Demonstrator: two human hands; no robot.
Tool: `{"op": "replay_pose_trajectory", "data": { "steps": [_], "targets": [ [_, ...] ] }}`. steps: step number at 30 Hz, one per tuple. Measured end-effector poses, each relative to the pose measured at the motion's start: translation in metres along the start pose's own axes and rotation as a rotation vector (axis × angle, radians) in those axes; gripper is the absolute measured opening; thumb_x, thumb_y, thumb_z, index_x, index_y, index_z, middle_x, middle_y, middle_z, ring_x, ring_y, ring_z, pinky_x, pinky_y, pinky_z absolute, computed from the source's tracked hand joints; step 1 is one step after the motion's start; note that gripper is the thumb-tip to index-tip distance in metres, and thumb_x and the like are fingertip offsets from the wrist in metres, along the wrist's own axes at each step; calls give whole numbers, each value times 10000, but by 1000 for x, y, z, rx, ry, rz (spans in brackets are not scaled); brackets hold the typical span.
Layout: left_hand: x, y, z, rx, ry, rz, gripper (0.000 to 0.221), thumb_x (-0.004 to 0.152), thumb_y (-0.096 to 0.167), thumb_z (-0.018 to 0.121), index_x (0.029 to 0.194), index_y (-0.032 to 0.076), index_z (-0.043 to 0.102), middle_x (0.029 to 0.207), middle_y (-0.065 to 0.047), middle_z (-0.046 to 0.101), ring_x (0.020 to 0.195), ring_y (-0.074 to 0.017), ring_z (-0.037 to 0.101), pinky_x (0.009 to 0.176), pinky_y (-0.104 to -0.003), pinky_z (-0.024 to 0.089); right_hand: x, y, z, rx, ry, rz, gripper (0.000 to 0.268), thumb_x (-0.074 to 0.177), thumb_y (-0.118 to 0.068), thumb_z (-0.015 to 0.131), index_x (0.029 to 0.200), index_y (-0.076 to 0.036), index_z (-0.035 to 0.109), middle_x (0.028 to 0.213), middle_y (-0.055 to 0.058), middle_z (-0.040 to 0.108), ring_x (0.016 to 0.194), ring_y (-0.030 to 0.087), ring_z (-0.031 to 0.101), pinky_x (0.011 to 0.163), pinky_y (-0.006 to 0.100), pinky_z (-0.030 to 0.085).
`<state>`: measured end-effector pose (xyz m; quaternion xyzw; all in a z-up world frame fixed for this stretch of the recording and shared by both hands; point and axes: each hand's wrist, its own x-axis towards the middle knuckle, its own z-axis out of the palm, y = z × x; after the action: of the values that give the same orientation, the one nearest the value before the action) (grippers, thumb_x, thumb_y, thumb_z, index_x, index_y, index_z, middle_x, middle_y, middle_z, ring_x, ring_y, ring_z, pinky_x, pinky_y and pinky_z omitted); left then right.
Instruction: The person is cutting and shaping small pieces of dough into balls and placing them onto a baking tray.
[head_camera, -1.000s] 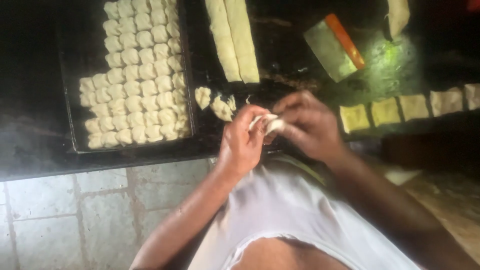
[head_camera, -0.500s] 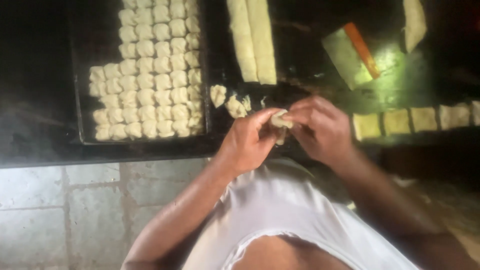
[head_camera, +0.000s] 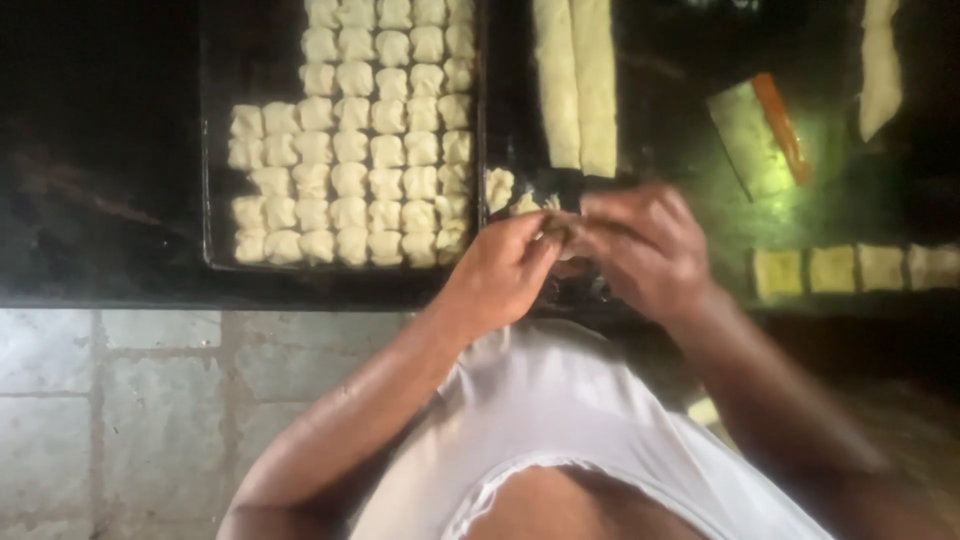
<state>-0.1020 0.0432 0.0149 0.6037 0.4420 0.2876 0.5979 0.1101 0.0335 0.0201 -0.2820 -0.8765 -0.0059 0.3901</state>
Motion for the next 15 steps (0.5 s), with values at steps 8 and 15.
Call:
{"op": "replay_pose_trajectory", "data": {
  "steps": [8,15],
  "targets": [
    [5,-13,-21,-177,-120,-241,662,1103,435,409,1640,159,138,1523,-210,465,1330,-353,568,1134,-417,454,2,-17,17,451,-54,1006,381,951,-1,700,1310,-97,614,1139,115,721,998,203,745,808,326,626],
    [-5,20,-73,-57,-42,-33,688,1058,343,492,1622,170,138,1529,-173,501,1315,-330,593,1065,-483,484,-37,3,31,290,82,1131,486,930,3,729,1367,-92,540,1070,137,728,911,193,725,701,275,590]
  ]
}}
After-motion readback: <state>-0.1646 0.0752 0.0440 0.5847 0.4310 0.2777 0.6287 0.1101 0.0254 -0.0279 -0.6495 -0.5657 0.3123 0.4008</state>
